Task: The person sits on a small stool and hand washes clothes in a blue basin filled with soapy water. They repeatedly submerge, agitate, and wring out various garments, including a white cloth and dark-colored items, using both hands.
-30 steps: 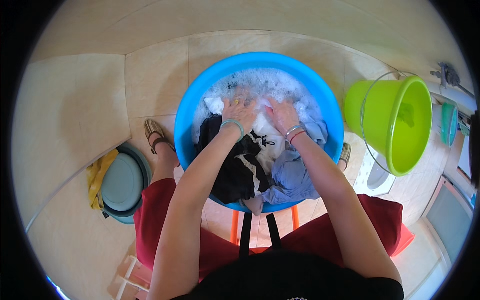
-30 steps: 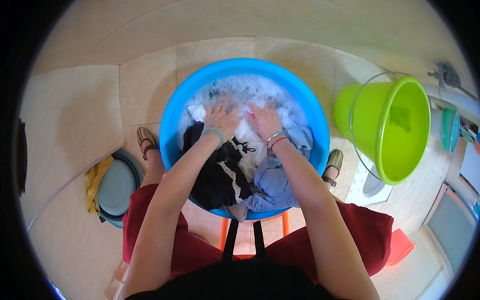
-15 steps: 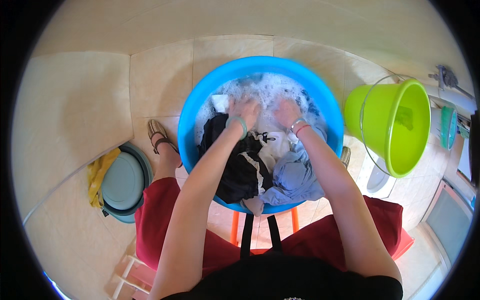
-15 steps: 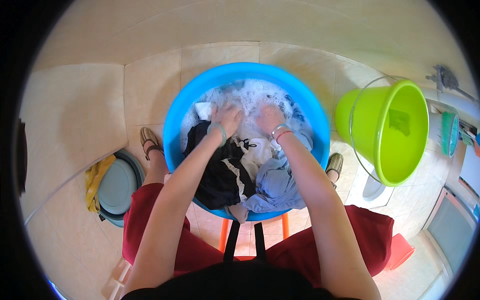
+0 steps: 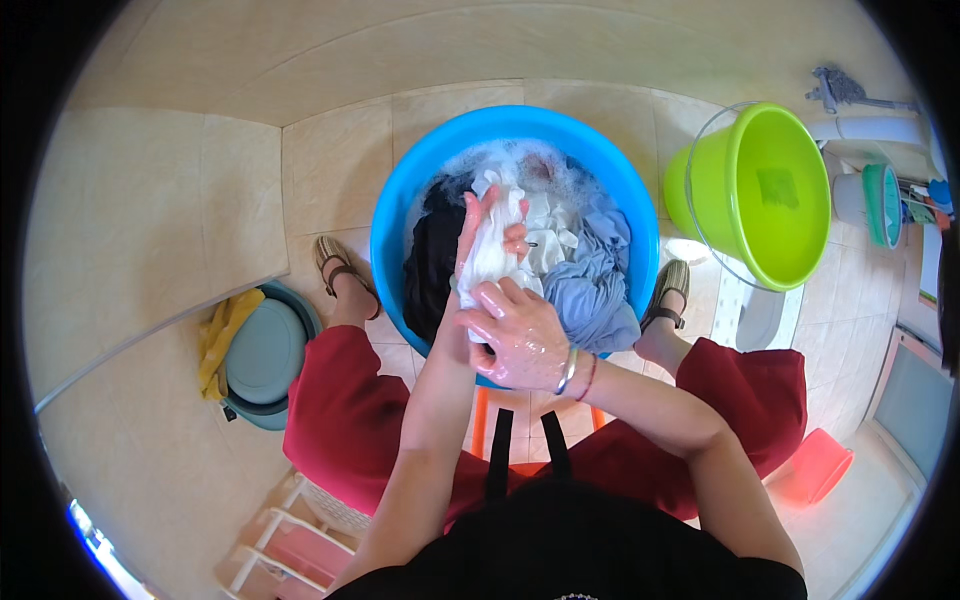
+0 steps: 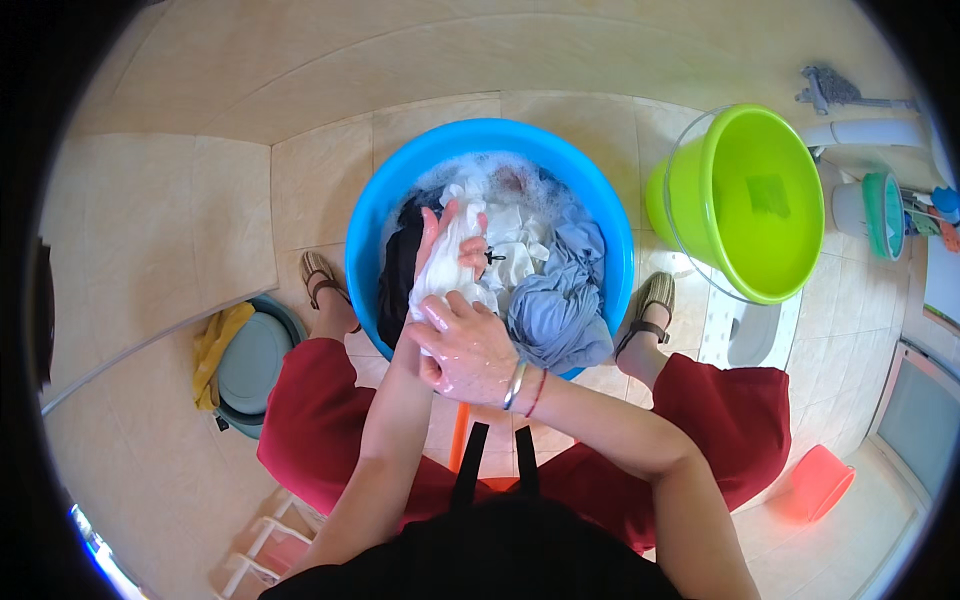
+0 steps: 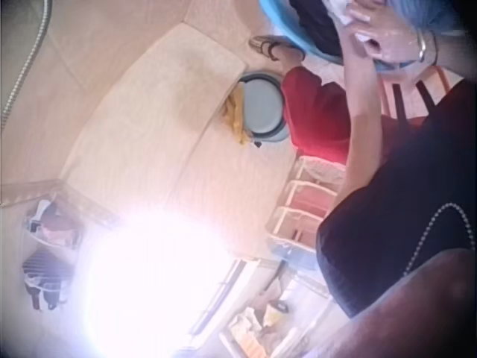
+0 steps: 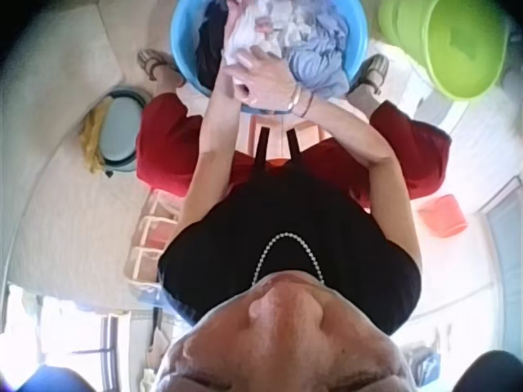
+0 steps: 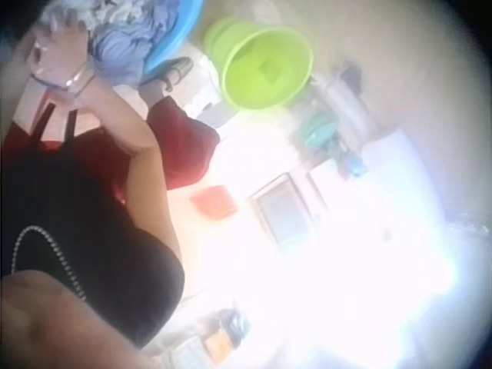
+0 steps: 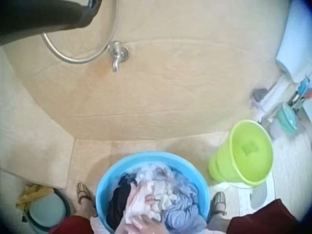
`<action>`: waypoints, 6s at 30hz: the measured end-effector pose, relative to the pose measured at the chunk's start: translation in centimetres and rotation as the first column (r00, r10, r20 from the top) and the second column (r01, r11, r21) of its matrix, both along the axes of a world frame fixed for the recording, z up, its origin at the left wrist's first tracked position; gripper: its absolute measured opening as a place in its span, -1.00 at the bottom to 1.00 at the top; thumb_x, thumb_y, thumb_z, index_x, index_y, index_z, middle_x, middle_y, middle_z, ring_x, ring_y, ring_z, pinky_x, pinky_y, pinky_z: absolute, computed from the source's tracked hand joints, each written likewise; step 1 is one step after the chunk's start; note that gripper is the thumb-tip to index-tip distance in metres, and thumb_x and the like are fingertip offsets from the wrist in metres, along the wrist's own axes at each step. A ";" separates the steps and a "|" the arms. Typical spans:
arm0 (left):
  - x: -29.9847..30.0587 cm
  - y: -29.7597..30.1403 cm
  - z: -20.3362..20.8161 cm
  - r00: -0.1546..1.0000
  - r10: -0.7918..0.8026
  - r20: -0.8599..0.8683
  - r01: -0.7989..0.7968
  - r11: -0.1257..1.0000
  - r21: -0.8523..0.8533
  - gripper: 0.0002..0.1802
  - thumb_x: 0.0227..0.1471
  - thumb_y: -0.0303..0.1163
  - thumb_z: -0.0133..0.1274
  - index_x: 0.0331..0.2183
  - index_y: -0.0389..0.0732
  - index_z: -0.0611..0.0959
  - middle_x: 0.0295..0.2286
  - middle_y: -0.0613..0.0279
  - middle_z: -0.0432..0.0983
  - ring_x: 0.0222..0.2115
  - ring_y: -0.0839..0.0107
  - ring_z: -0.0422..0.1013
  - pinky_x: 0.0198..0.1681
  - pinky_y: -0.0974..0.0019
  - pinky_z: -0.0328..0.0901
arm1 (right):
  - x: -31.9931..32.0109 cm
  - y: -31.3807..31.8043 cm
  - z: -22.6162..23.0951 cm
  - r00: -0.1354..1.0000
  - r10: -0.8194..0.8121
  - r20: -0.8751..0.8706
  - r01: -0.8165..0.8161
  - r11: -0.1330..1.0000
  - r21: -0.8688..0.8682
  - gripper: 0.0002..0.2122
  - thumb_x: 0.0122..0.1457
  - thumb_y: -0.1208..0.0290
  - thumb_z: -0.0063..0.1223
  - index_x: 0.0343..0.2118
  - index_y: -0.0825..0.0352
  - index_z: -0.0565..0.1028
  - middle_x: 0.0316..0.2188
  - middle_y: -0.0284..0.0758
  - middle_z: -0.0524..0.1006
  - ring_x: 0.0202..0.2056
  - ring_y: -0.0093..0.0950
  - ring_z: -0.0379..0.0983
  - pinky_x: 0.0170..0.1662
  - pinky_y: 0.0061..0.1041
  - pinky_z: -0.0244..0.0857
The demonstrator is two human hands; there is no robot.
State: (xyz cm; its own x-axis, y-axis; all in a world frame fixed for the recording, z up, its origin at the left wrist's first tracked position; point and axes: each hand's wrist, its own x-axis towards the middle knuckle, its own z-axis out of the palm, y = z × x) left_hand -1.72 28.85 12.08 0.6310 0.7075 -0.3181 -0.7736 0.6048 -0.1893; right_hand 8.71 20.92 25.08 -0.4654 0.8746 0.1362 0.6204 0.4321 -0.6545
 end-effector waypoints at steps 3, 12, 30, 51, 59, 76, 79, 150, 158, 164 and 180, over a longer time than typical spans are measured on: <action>-0.3 -0.5 -0.1 0.996 -0.073 -0.045 0.082 0.968 0.235 -0.47 0.05 0.28 -0.15 -0.21 0.09 0.56 -0.16 0.00 0.39 -0.39 0.37 0.32 -0.45 0.37 0.27 | -1.5 -0.4 -0.4 0.977 -0.181 -0.112 0.180 0.984 -0.021 -0.70 -0.15 0.22 0.27 -0.31 0.14 0.50 -0.31 -0.34 0.33 -0.24 -0.37 0.38 -0.39 -0.38 0.38; 2.3 -3.1 6.3 0.890 -0.046 -0.453 0.119 0.984 0.135 -0.45 0.18 0.15 -0.18 -0.14 -0.14 0.51 -0.33 0.38 0.41 -0.36 0.58 0.34 -0.37 0.46 0.27 | -2.3 0.9 -2.3 0.854 -0.499 -0.143 0.514 0.853 0.093 -0.81 0.01 0.20 0.19 -0.48 0.15 0.42 -0.50 -0.41 0.43 -0.56 -0.34 0.46 -0.62 -0.36 0.29; 1.7 -2.3 2.6 0.519 0.119 -0.846 0.150 0.962 0.227 -0.45 0.25 -0.01 -0.21 0.05 -0.26 0.41 0.00 0.11 0.37 0.00 0.31 0.34 0.04 0.24 0.24 | 10.3 5.6 -13.5 0.574 -0.801 -0.170 0.702 0.588 -0.401 -0.70 0.18 0.17 0.03 -0.43 0.36 0.52 -0.51 -0.11 0.50 -0.45 -0.17 0.45 -0.33 -0.31 0.32; -0.6 7.8 -13.8 -0.719 0.234 -0.654 0.615 0.652 -0.444 -0.54 0.09 -0.23 -0.03 -0.02 -0.29 0.47 -0.22 -0.18 0.50 -0.20 -0.08 0.43 -0.13 0.02 0.33 | 5.8 13.7 -27.9 0.887 -0.280 0.366 0.452 0.682 -0.574 -0.71 0.19 0.27 -0.06 -0.03 0.15 0.40 0.02 -0.16 0.36 0.00 -0.03 0.31 -0.09 -0.06 0.28; -1.5 8.4 -15.0 -0.411 0.141 -0.901 0.653 0.735 -0.183 -0.51 0.11 -0.21 0.00 0.01 -0.28 0.45 -0.32 0.05 0.56 -0.28 0.18 0.48 -0.22 0.15 0.40 | 5.1 12.7 -27.1 0.879 -0.421 0.223 0.451 0.886 -0.107 -0.83 0.12 0.40 0.01 -0.22 0.26 0.46 -0.19 -0.15 0.45 -0.18 -0.14 0.40 -0.14 -0.22 0.30; 0.3 1.5 1.1 0.899 -0.193 -0.392 0.213 0.977 0.007 -0.45 0.03 0.34 -0.16 -0.37 0.06 0.54 -0.60 0.23 0.32 -0.61 0.40 0.21 -0.52 0.37 0.17 | -2.6 4.3 -2.8 0.930 -0.284 -0.234 0.320 0.938 0.132 -0.79 -0.08 0.20 0.24 -0.46 0.14 0.46 -0.45 -0.43 0.36 -0.52 -0.48 0.41 -0.59 -0.51 0.31; 1.7 1.7 4.7 0.902 -0.275 -0.332 0.284 0.959 -0.023 -0.37 0.06 0.30 -0.13 -0.18 -0.06 0.54 -0.57 0.27 0.36 -0.60 0.45 0.25 -0.52 0.40 0.19 | -2.1 4.4 -2.8 0.885 -0.383 -0.265 0.435 0.883 0.178 -0.80 -0.17 0.25 0.33 -0.56 0.14 0.49 -0.58 -0.47 0.36 -0.60 -0.48 0.42 -0.58 -0.50 0.28; 1.6 8.3 -14.7 -0.476 0.304 -0.825 0.813 -0.207 -0.545 -0.37 0.18 -0.14 -0.23 0.23 -0.16 0.18 0.19 0.00 0.12 0.18 0.08 0.11 0.23 0.12 0.03 | 14.1 9.0 -41.9 0.887 0.174 0.427 0.161 0.752 -0.639 -0.44 0.17 0.12 -0.13 0.22 0.22 0.20 0.19 -0.17 0.25 0.19 -0.27 0.16 0.25 -0.32 0.00; -0.5 6.4 -12.8 -0.409 0.325 -0.853 0.850 0.476 -0.226 -0.43 0.19 -0.21 -0.17 0.21 -0.07 0.23 0.11 -0.02 0.27 0.12 0.03 0.21 0.16 0.10 0.12 | 7.7 13.1 -25.5 0.873 -0.192 0.449 0.278 0.951 -0.134 -0.60 0.08 0.39 0.00 0.05 0.12 0.43 -0.05 -0.21 0.40 -0.03 -0.25 0.28 0.06 -0.34 0.15; 2.2 3.1 -2.7 0.681 0.001 -0.732 -0.072 0.995 -0.066 -0.32 0.11 0.14 -0.03 0.14 -0.05 0.34 0.00 0.19 0.39 0.05 0.21 0.28 0.05 0.20 0.23 | 4.0 9.0 -10.6 0.977 -0.212 0.004 0.207 0.955 0.214 -0.62 -0.18 0.62 0.11 -0.22 0.13 0.60 -0.24 -0.30 0.45 -0.22 -0.27 0.33 -0.14 -0.32 0.24; 1.7 0.7 4.9 0.959 -0.053 -0.278 0.097 0.984 0.147 -0.40 0.03 0.25 -0.09 -0.20 -0.11 0.51 -0.47 0.22 0.46 -0.49 0.35 0.41 -0.48 0.31 0.35 | -1.8 1.7 -1.9 0.948 -0.282 -0.149 0.318 0.873 0.370 -0.65 -0.29 0.25 0.38 -0.33 -0.06 0.56 -0.36 -0.55 0.35 -0.34 -0.39 0.27 -0.35 -0.44 0.16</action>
